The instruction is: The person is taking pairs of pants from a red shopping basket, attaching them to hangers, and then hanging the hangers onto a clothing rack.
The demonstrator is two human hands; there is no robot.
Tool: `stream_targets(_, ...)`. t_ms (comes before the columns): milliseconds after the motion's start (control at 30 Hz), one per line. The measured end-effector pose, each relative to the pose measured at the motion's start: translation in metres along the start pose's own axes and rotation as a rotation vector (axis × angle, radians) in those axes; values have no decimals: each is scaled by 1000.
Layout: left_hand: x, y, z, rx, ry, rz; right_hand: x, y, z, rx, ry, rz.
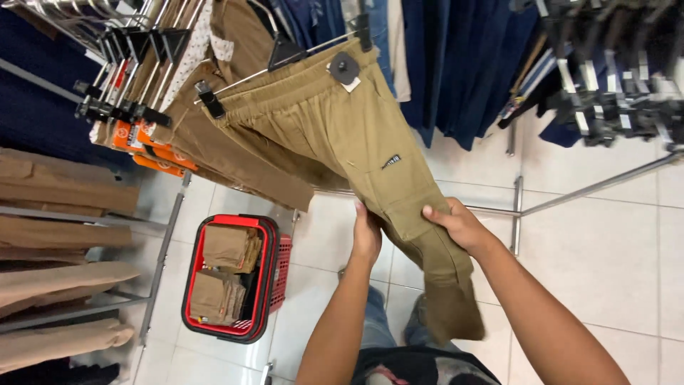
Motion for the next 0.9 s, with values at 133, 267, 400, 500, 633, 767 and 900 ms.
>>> stream_targets(133,-6,-42,-8,-6,477,-151,25,6,-23,59,30,91)
stream_targets(267,56,-80,-30,78,542,-78,31,9,-46,78,168,53)
stream_targets(400,26,-27,-4,196,408,-101,40,2,-40,30,291,119)
stream_targets(500,32,-28,-6,208,304,-87,36,-5,-35,15,367,187)
stream_targets(633,20,22,34,-43,97,232,43,-10,-35,22,582,320)
stream_targets(767,60,0,26,-144,33,385,56,-23,-9,95,524,458)
stream_targets(900,74,18,0,-111,-8,420,51,-7,23,46,432,485)
Point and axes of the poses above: each hand's wrist, its own y-axis away from the middle knuckle, its own x-axis out of the back of the hand, z = x × y, the point moved 9 cm from there along -y, towards the middle knuckle, and after that the axes turned 14 degrees about x, right-handed, at the moved point
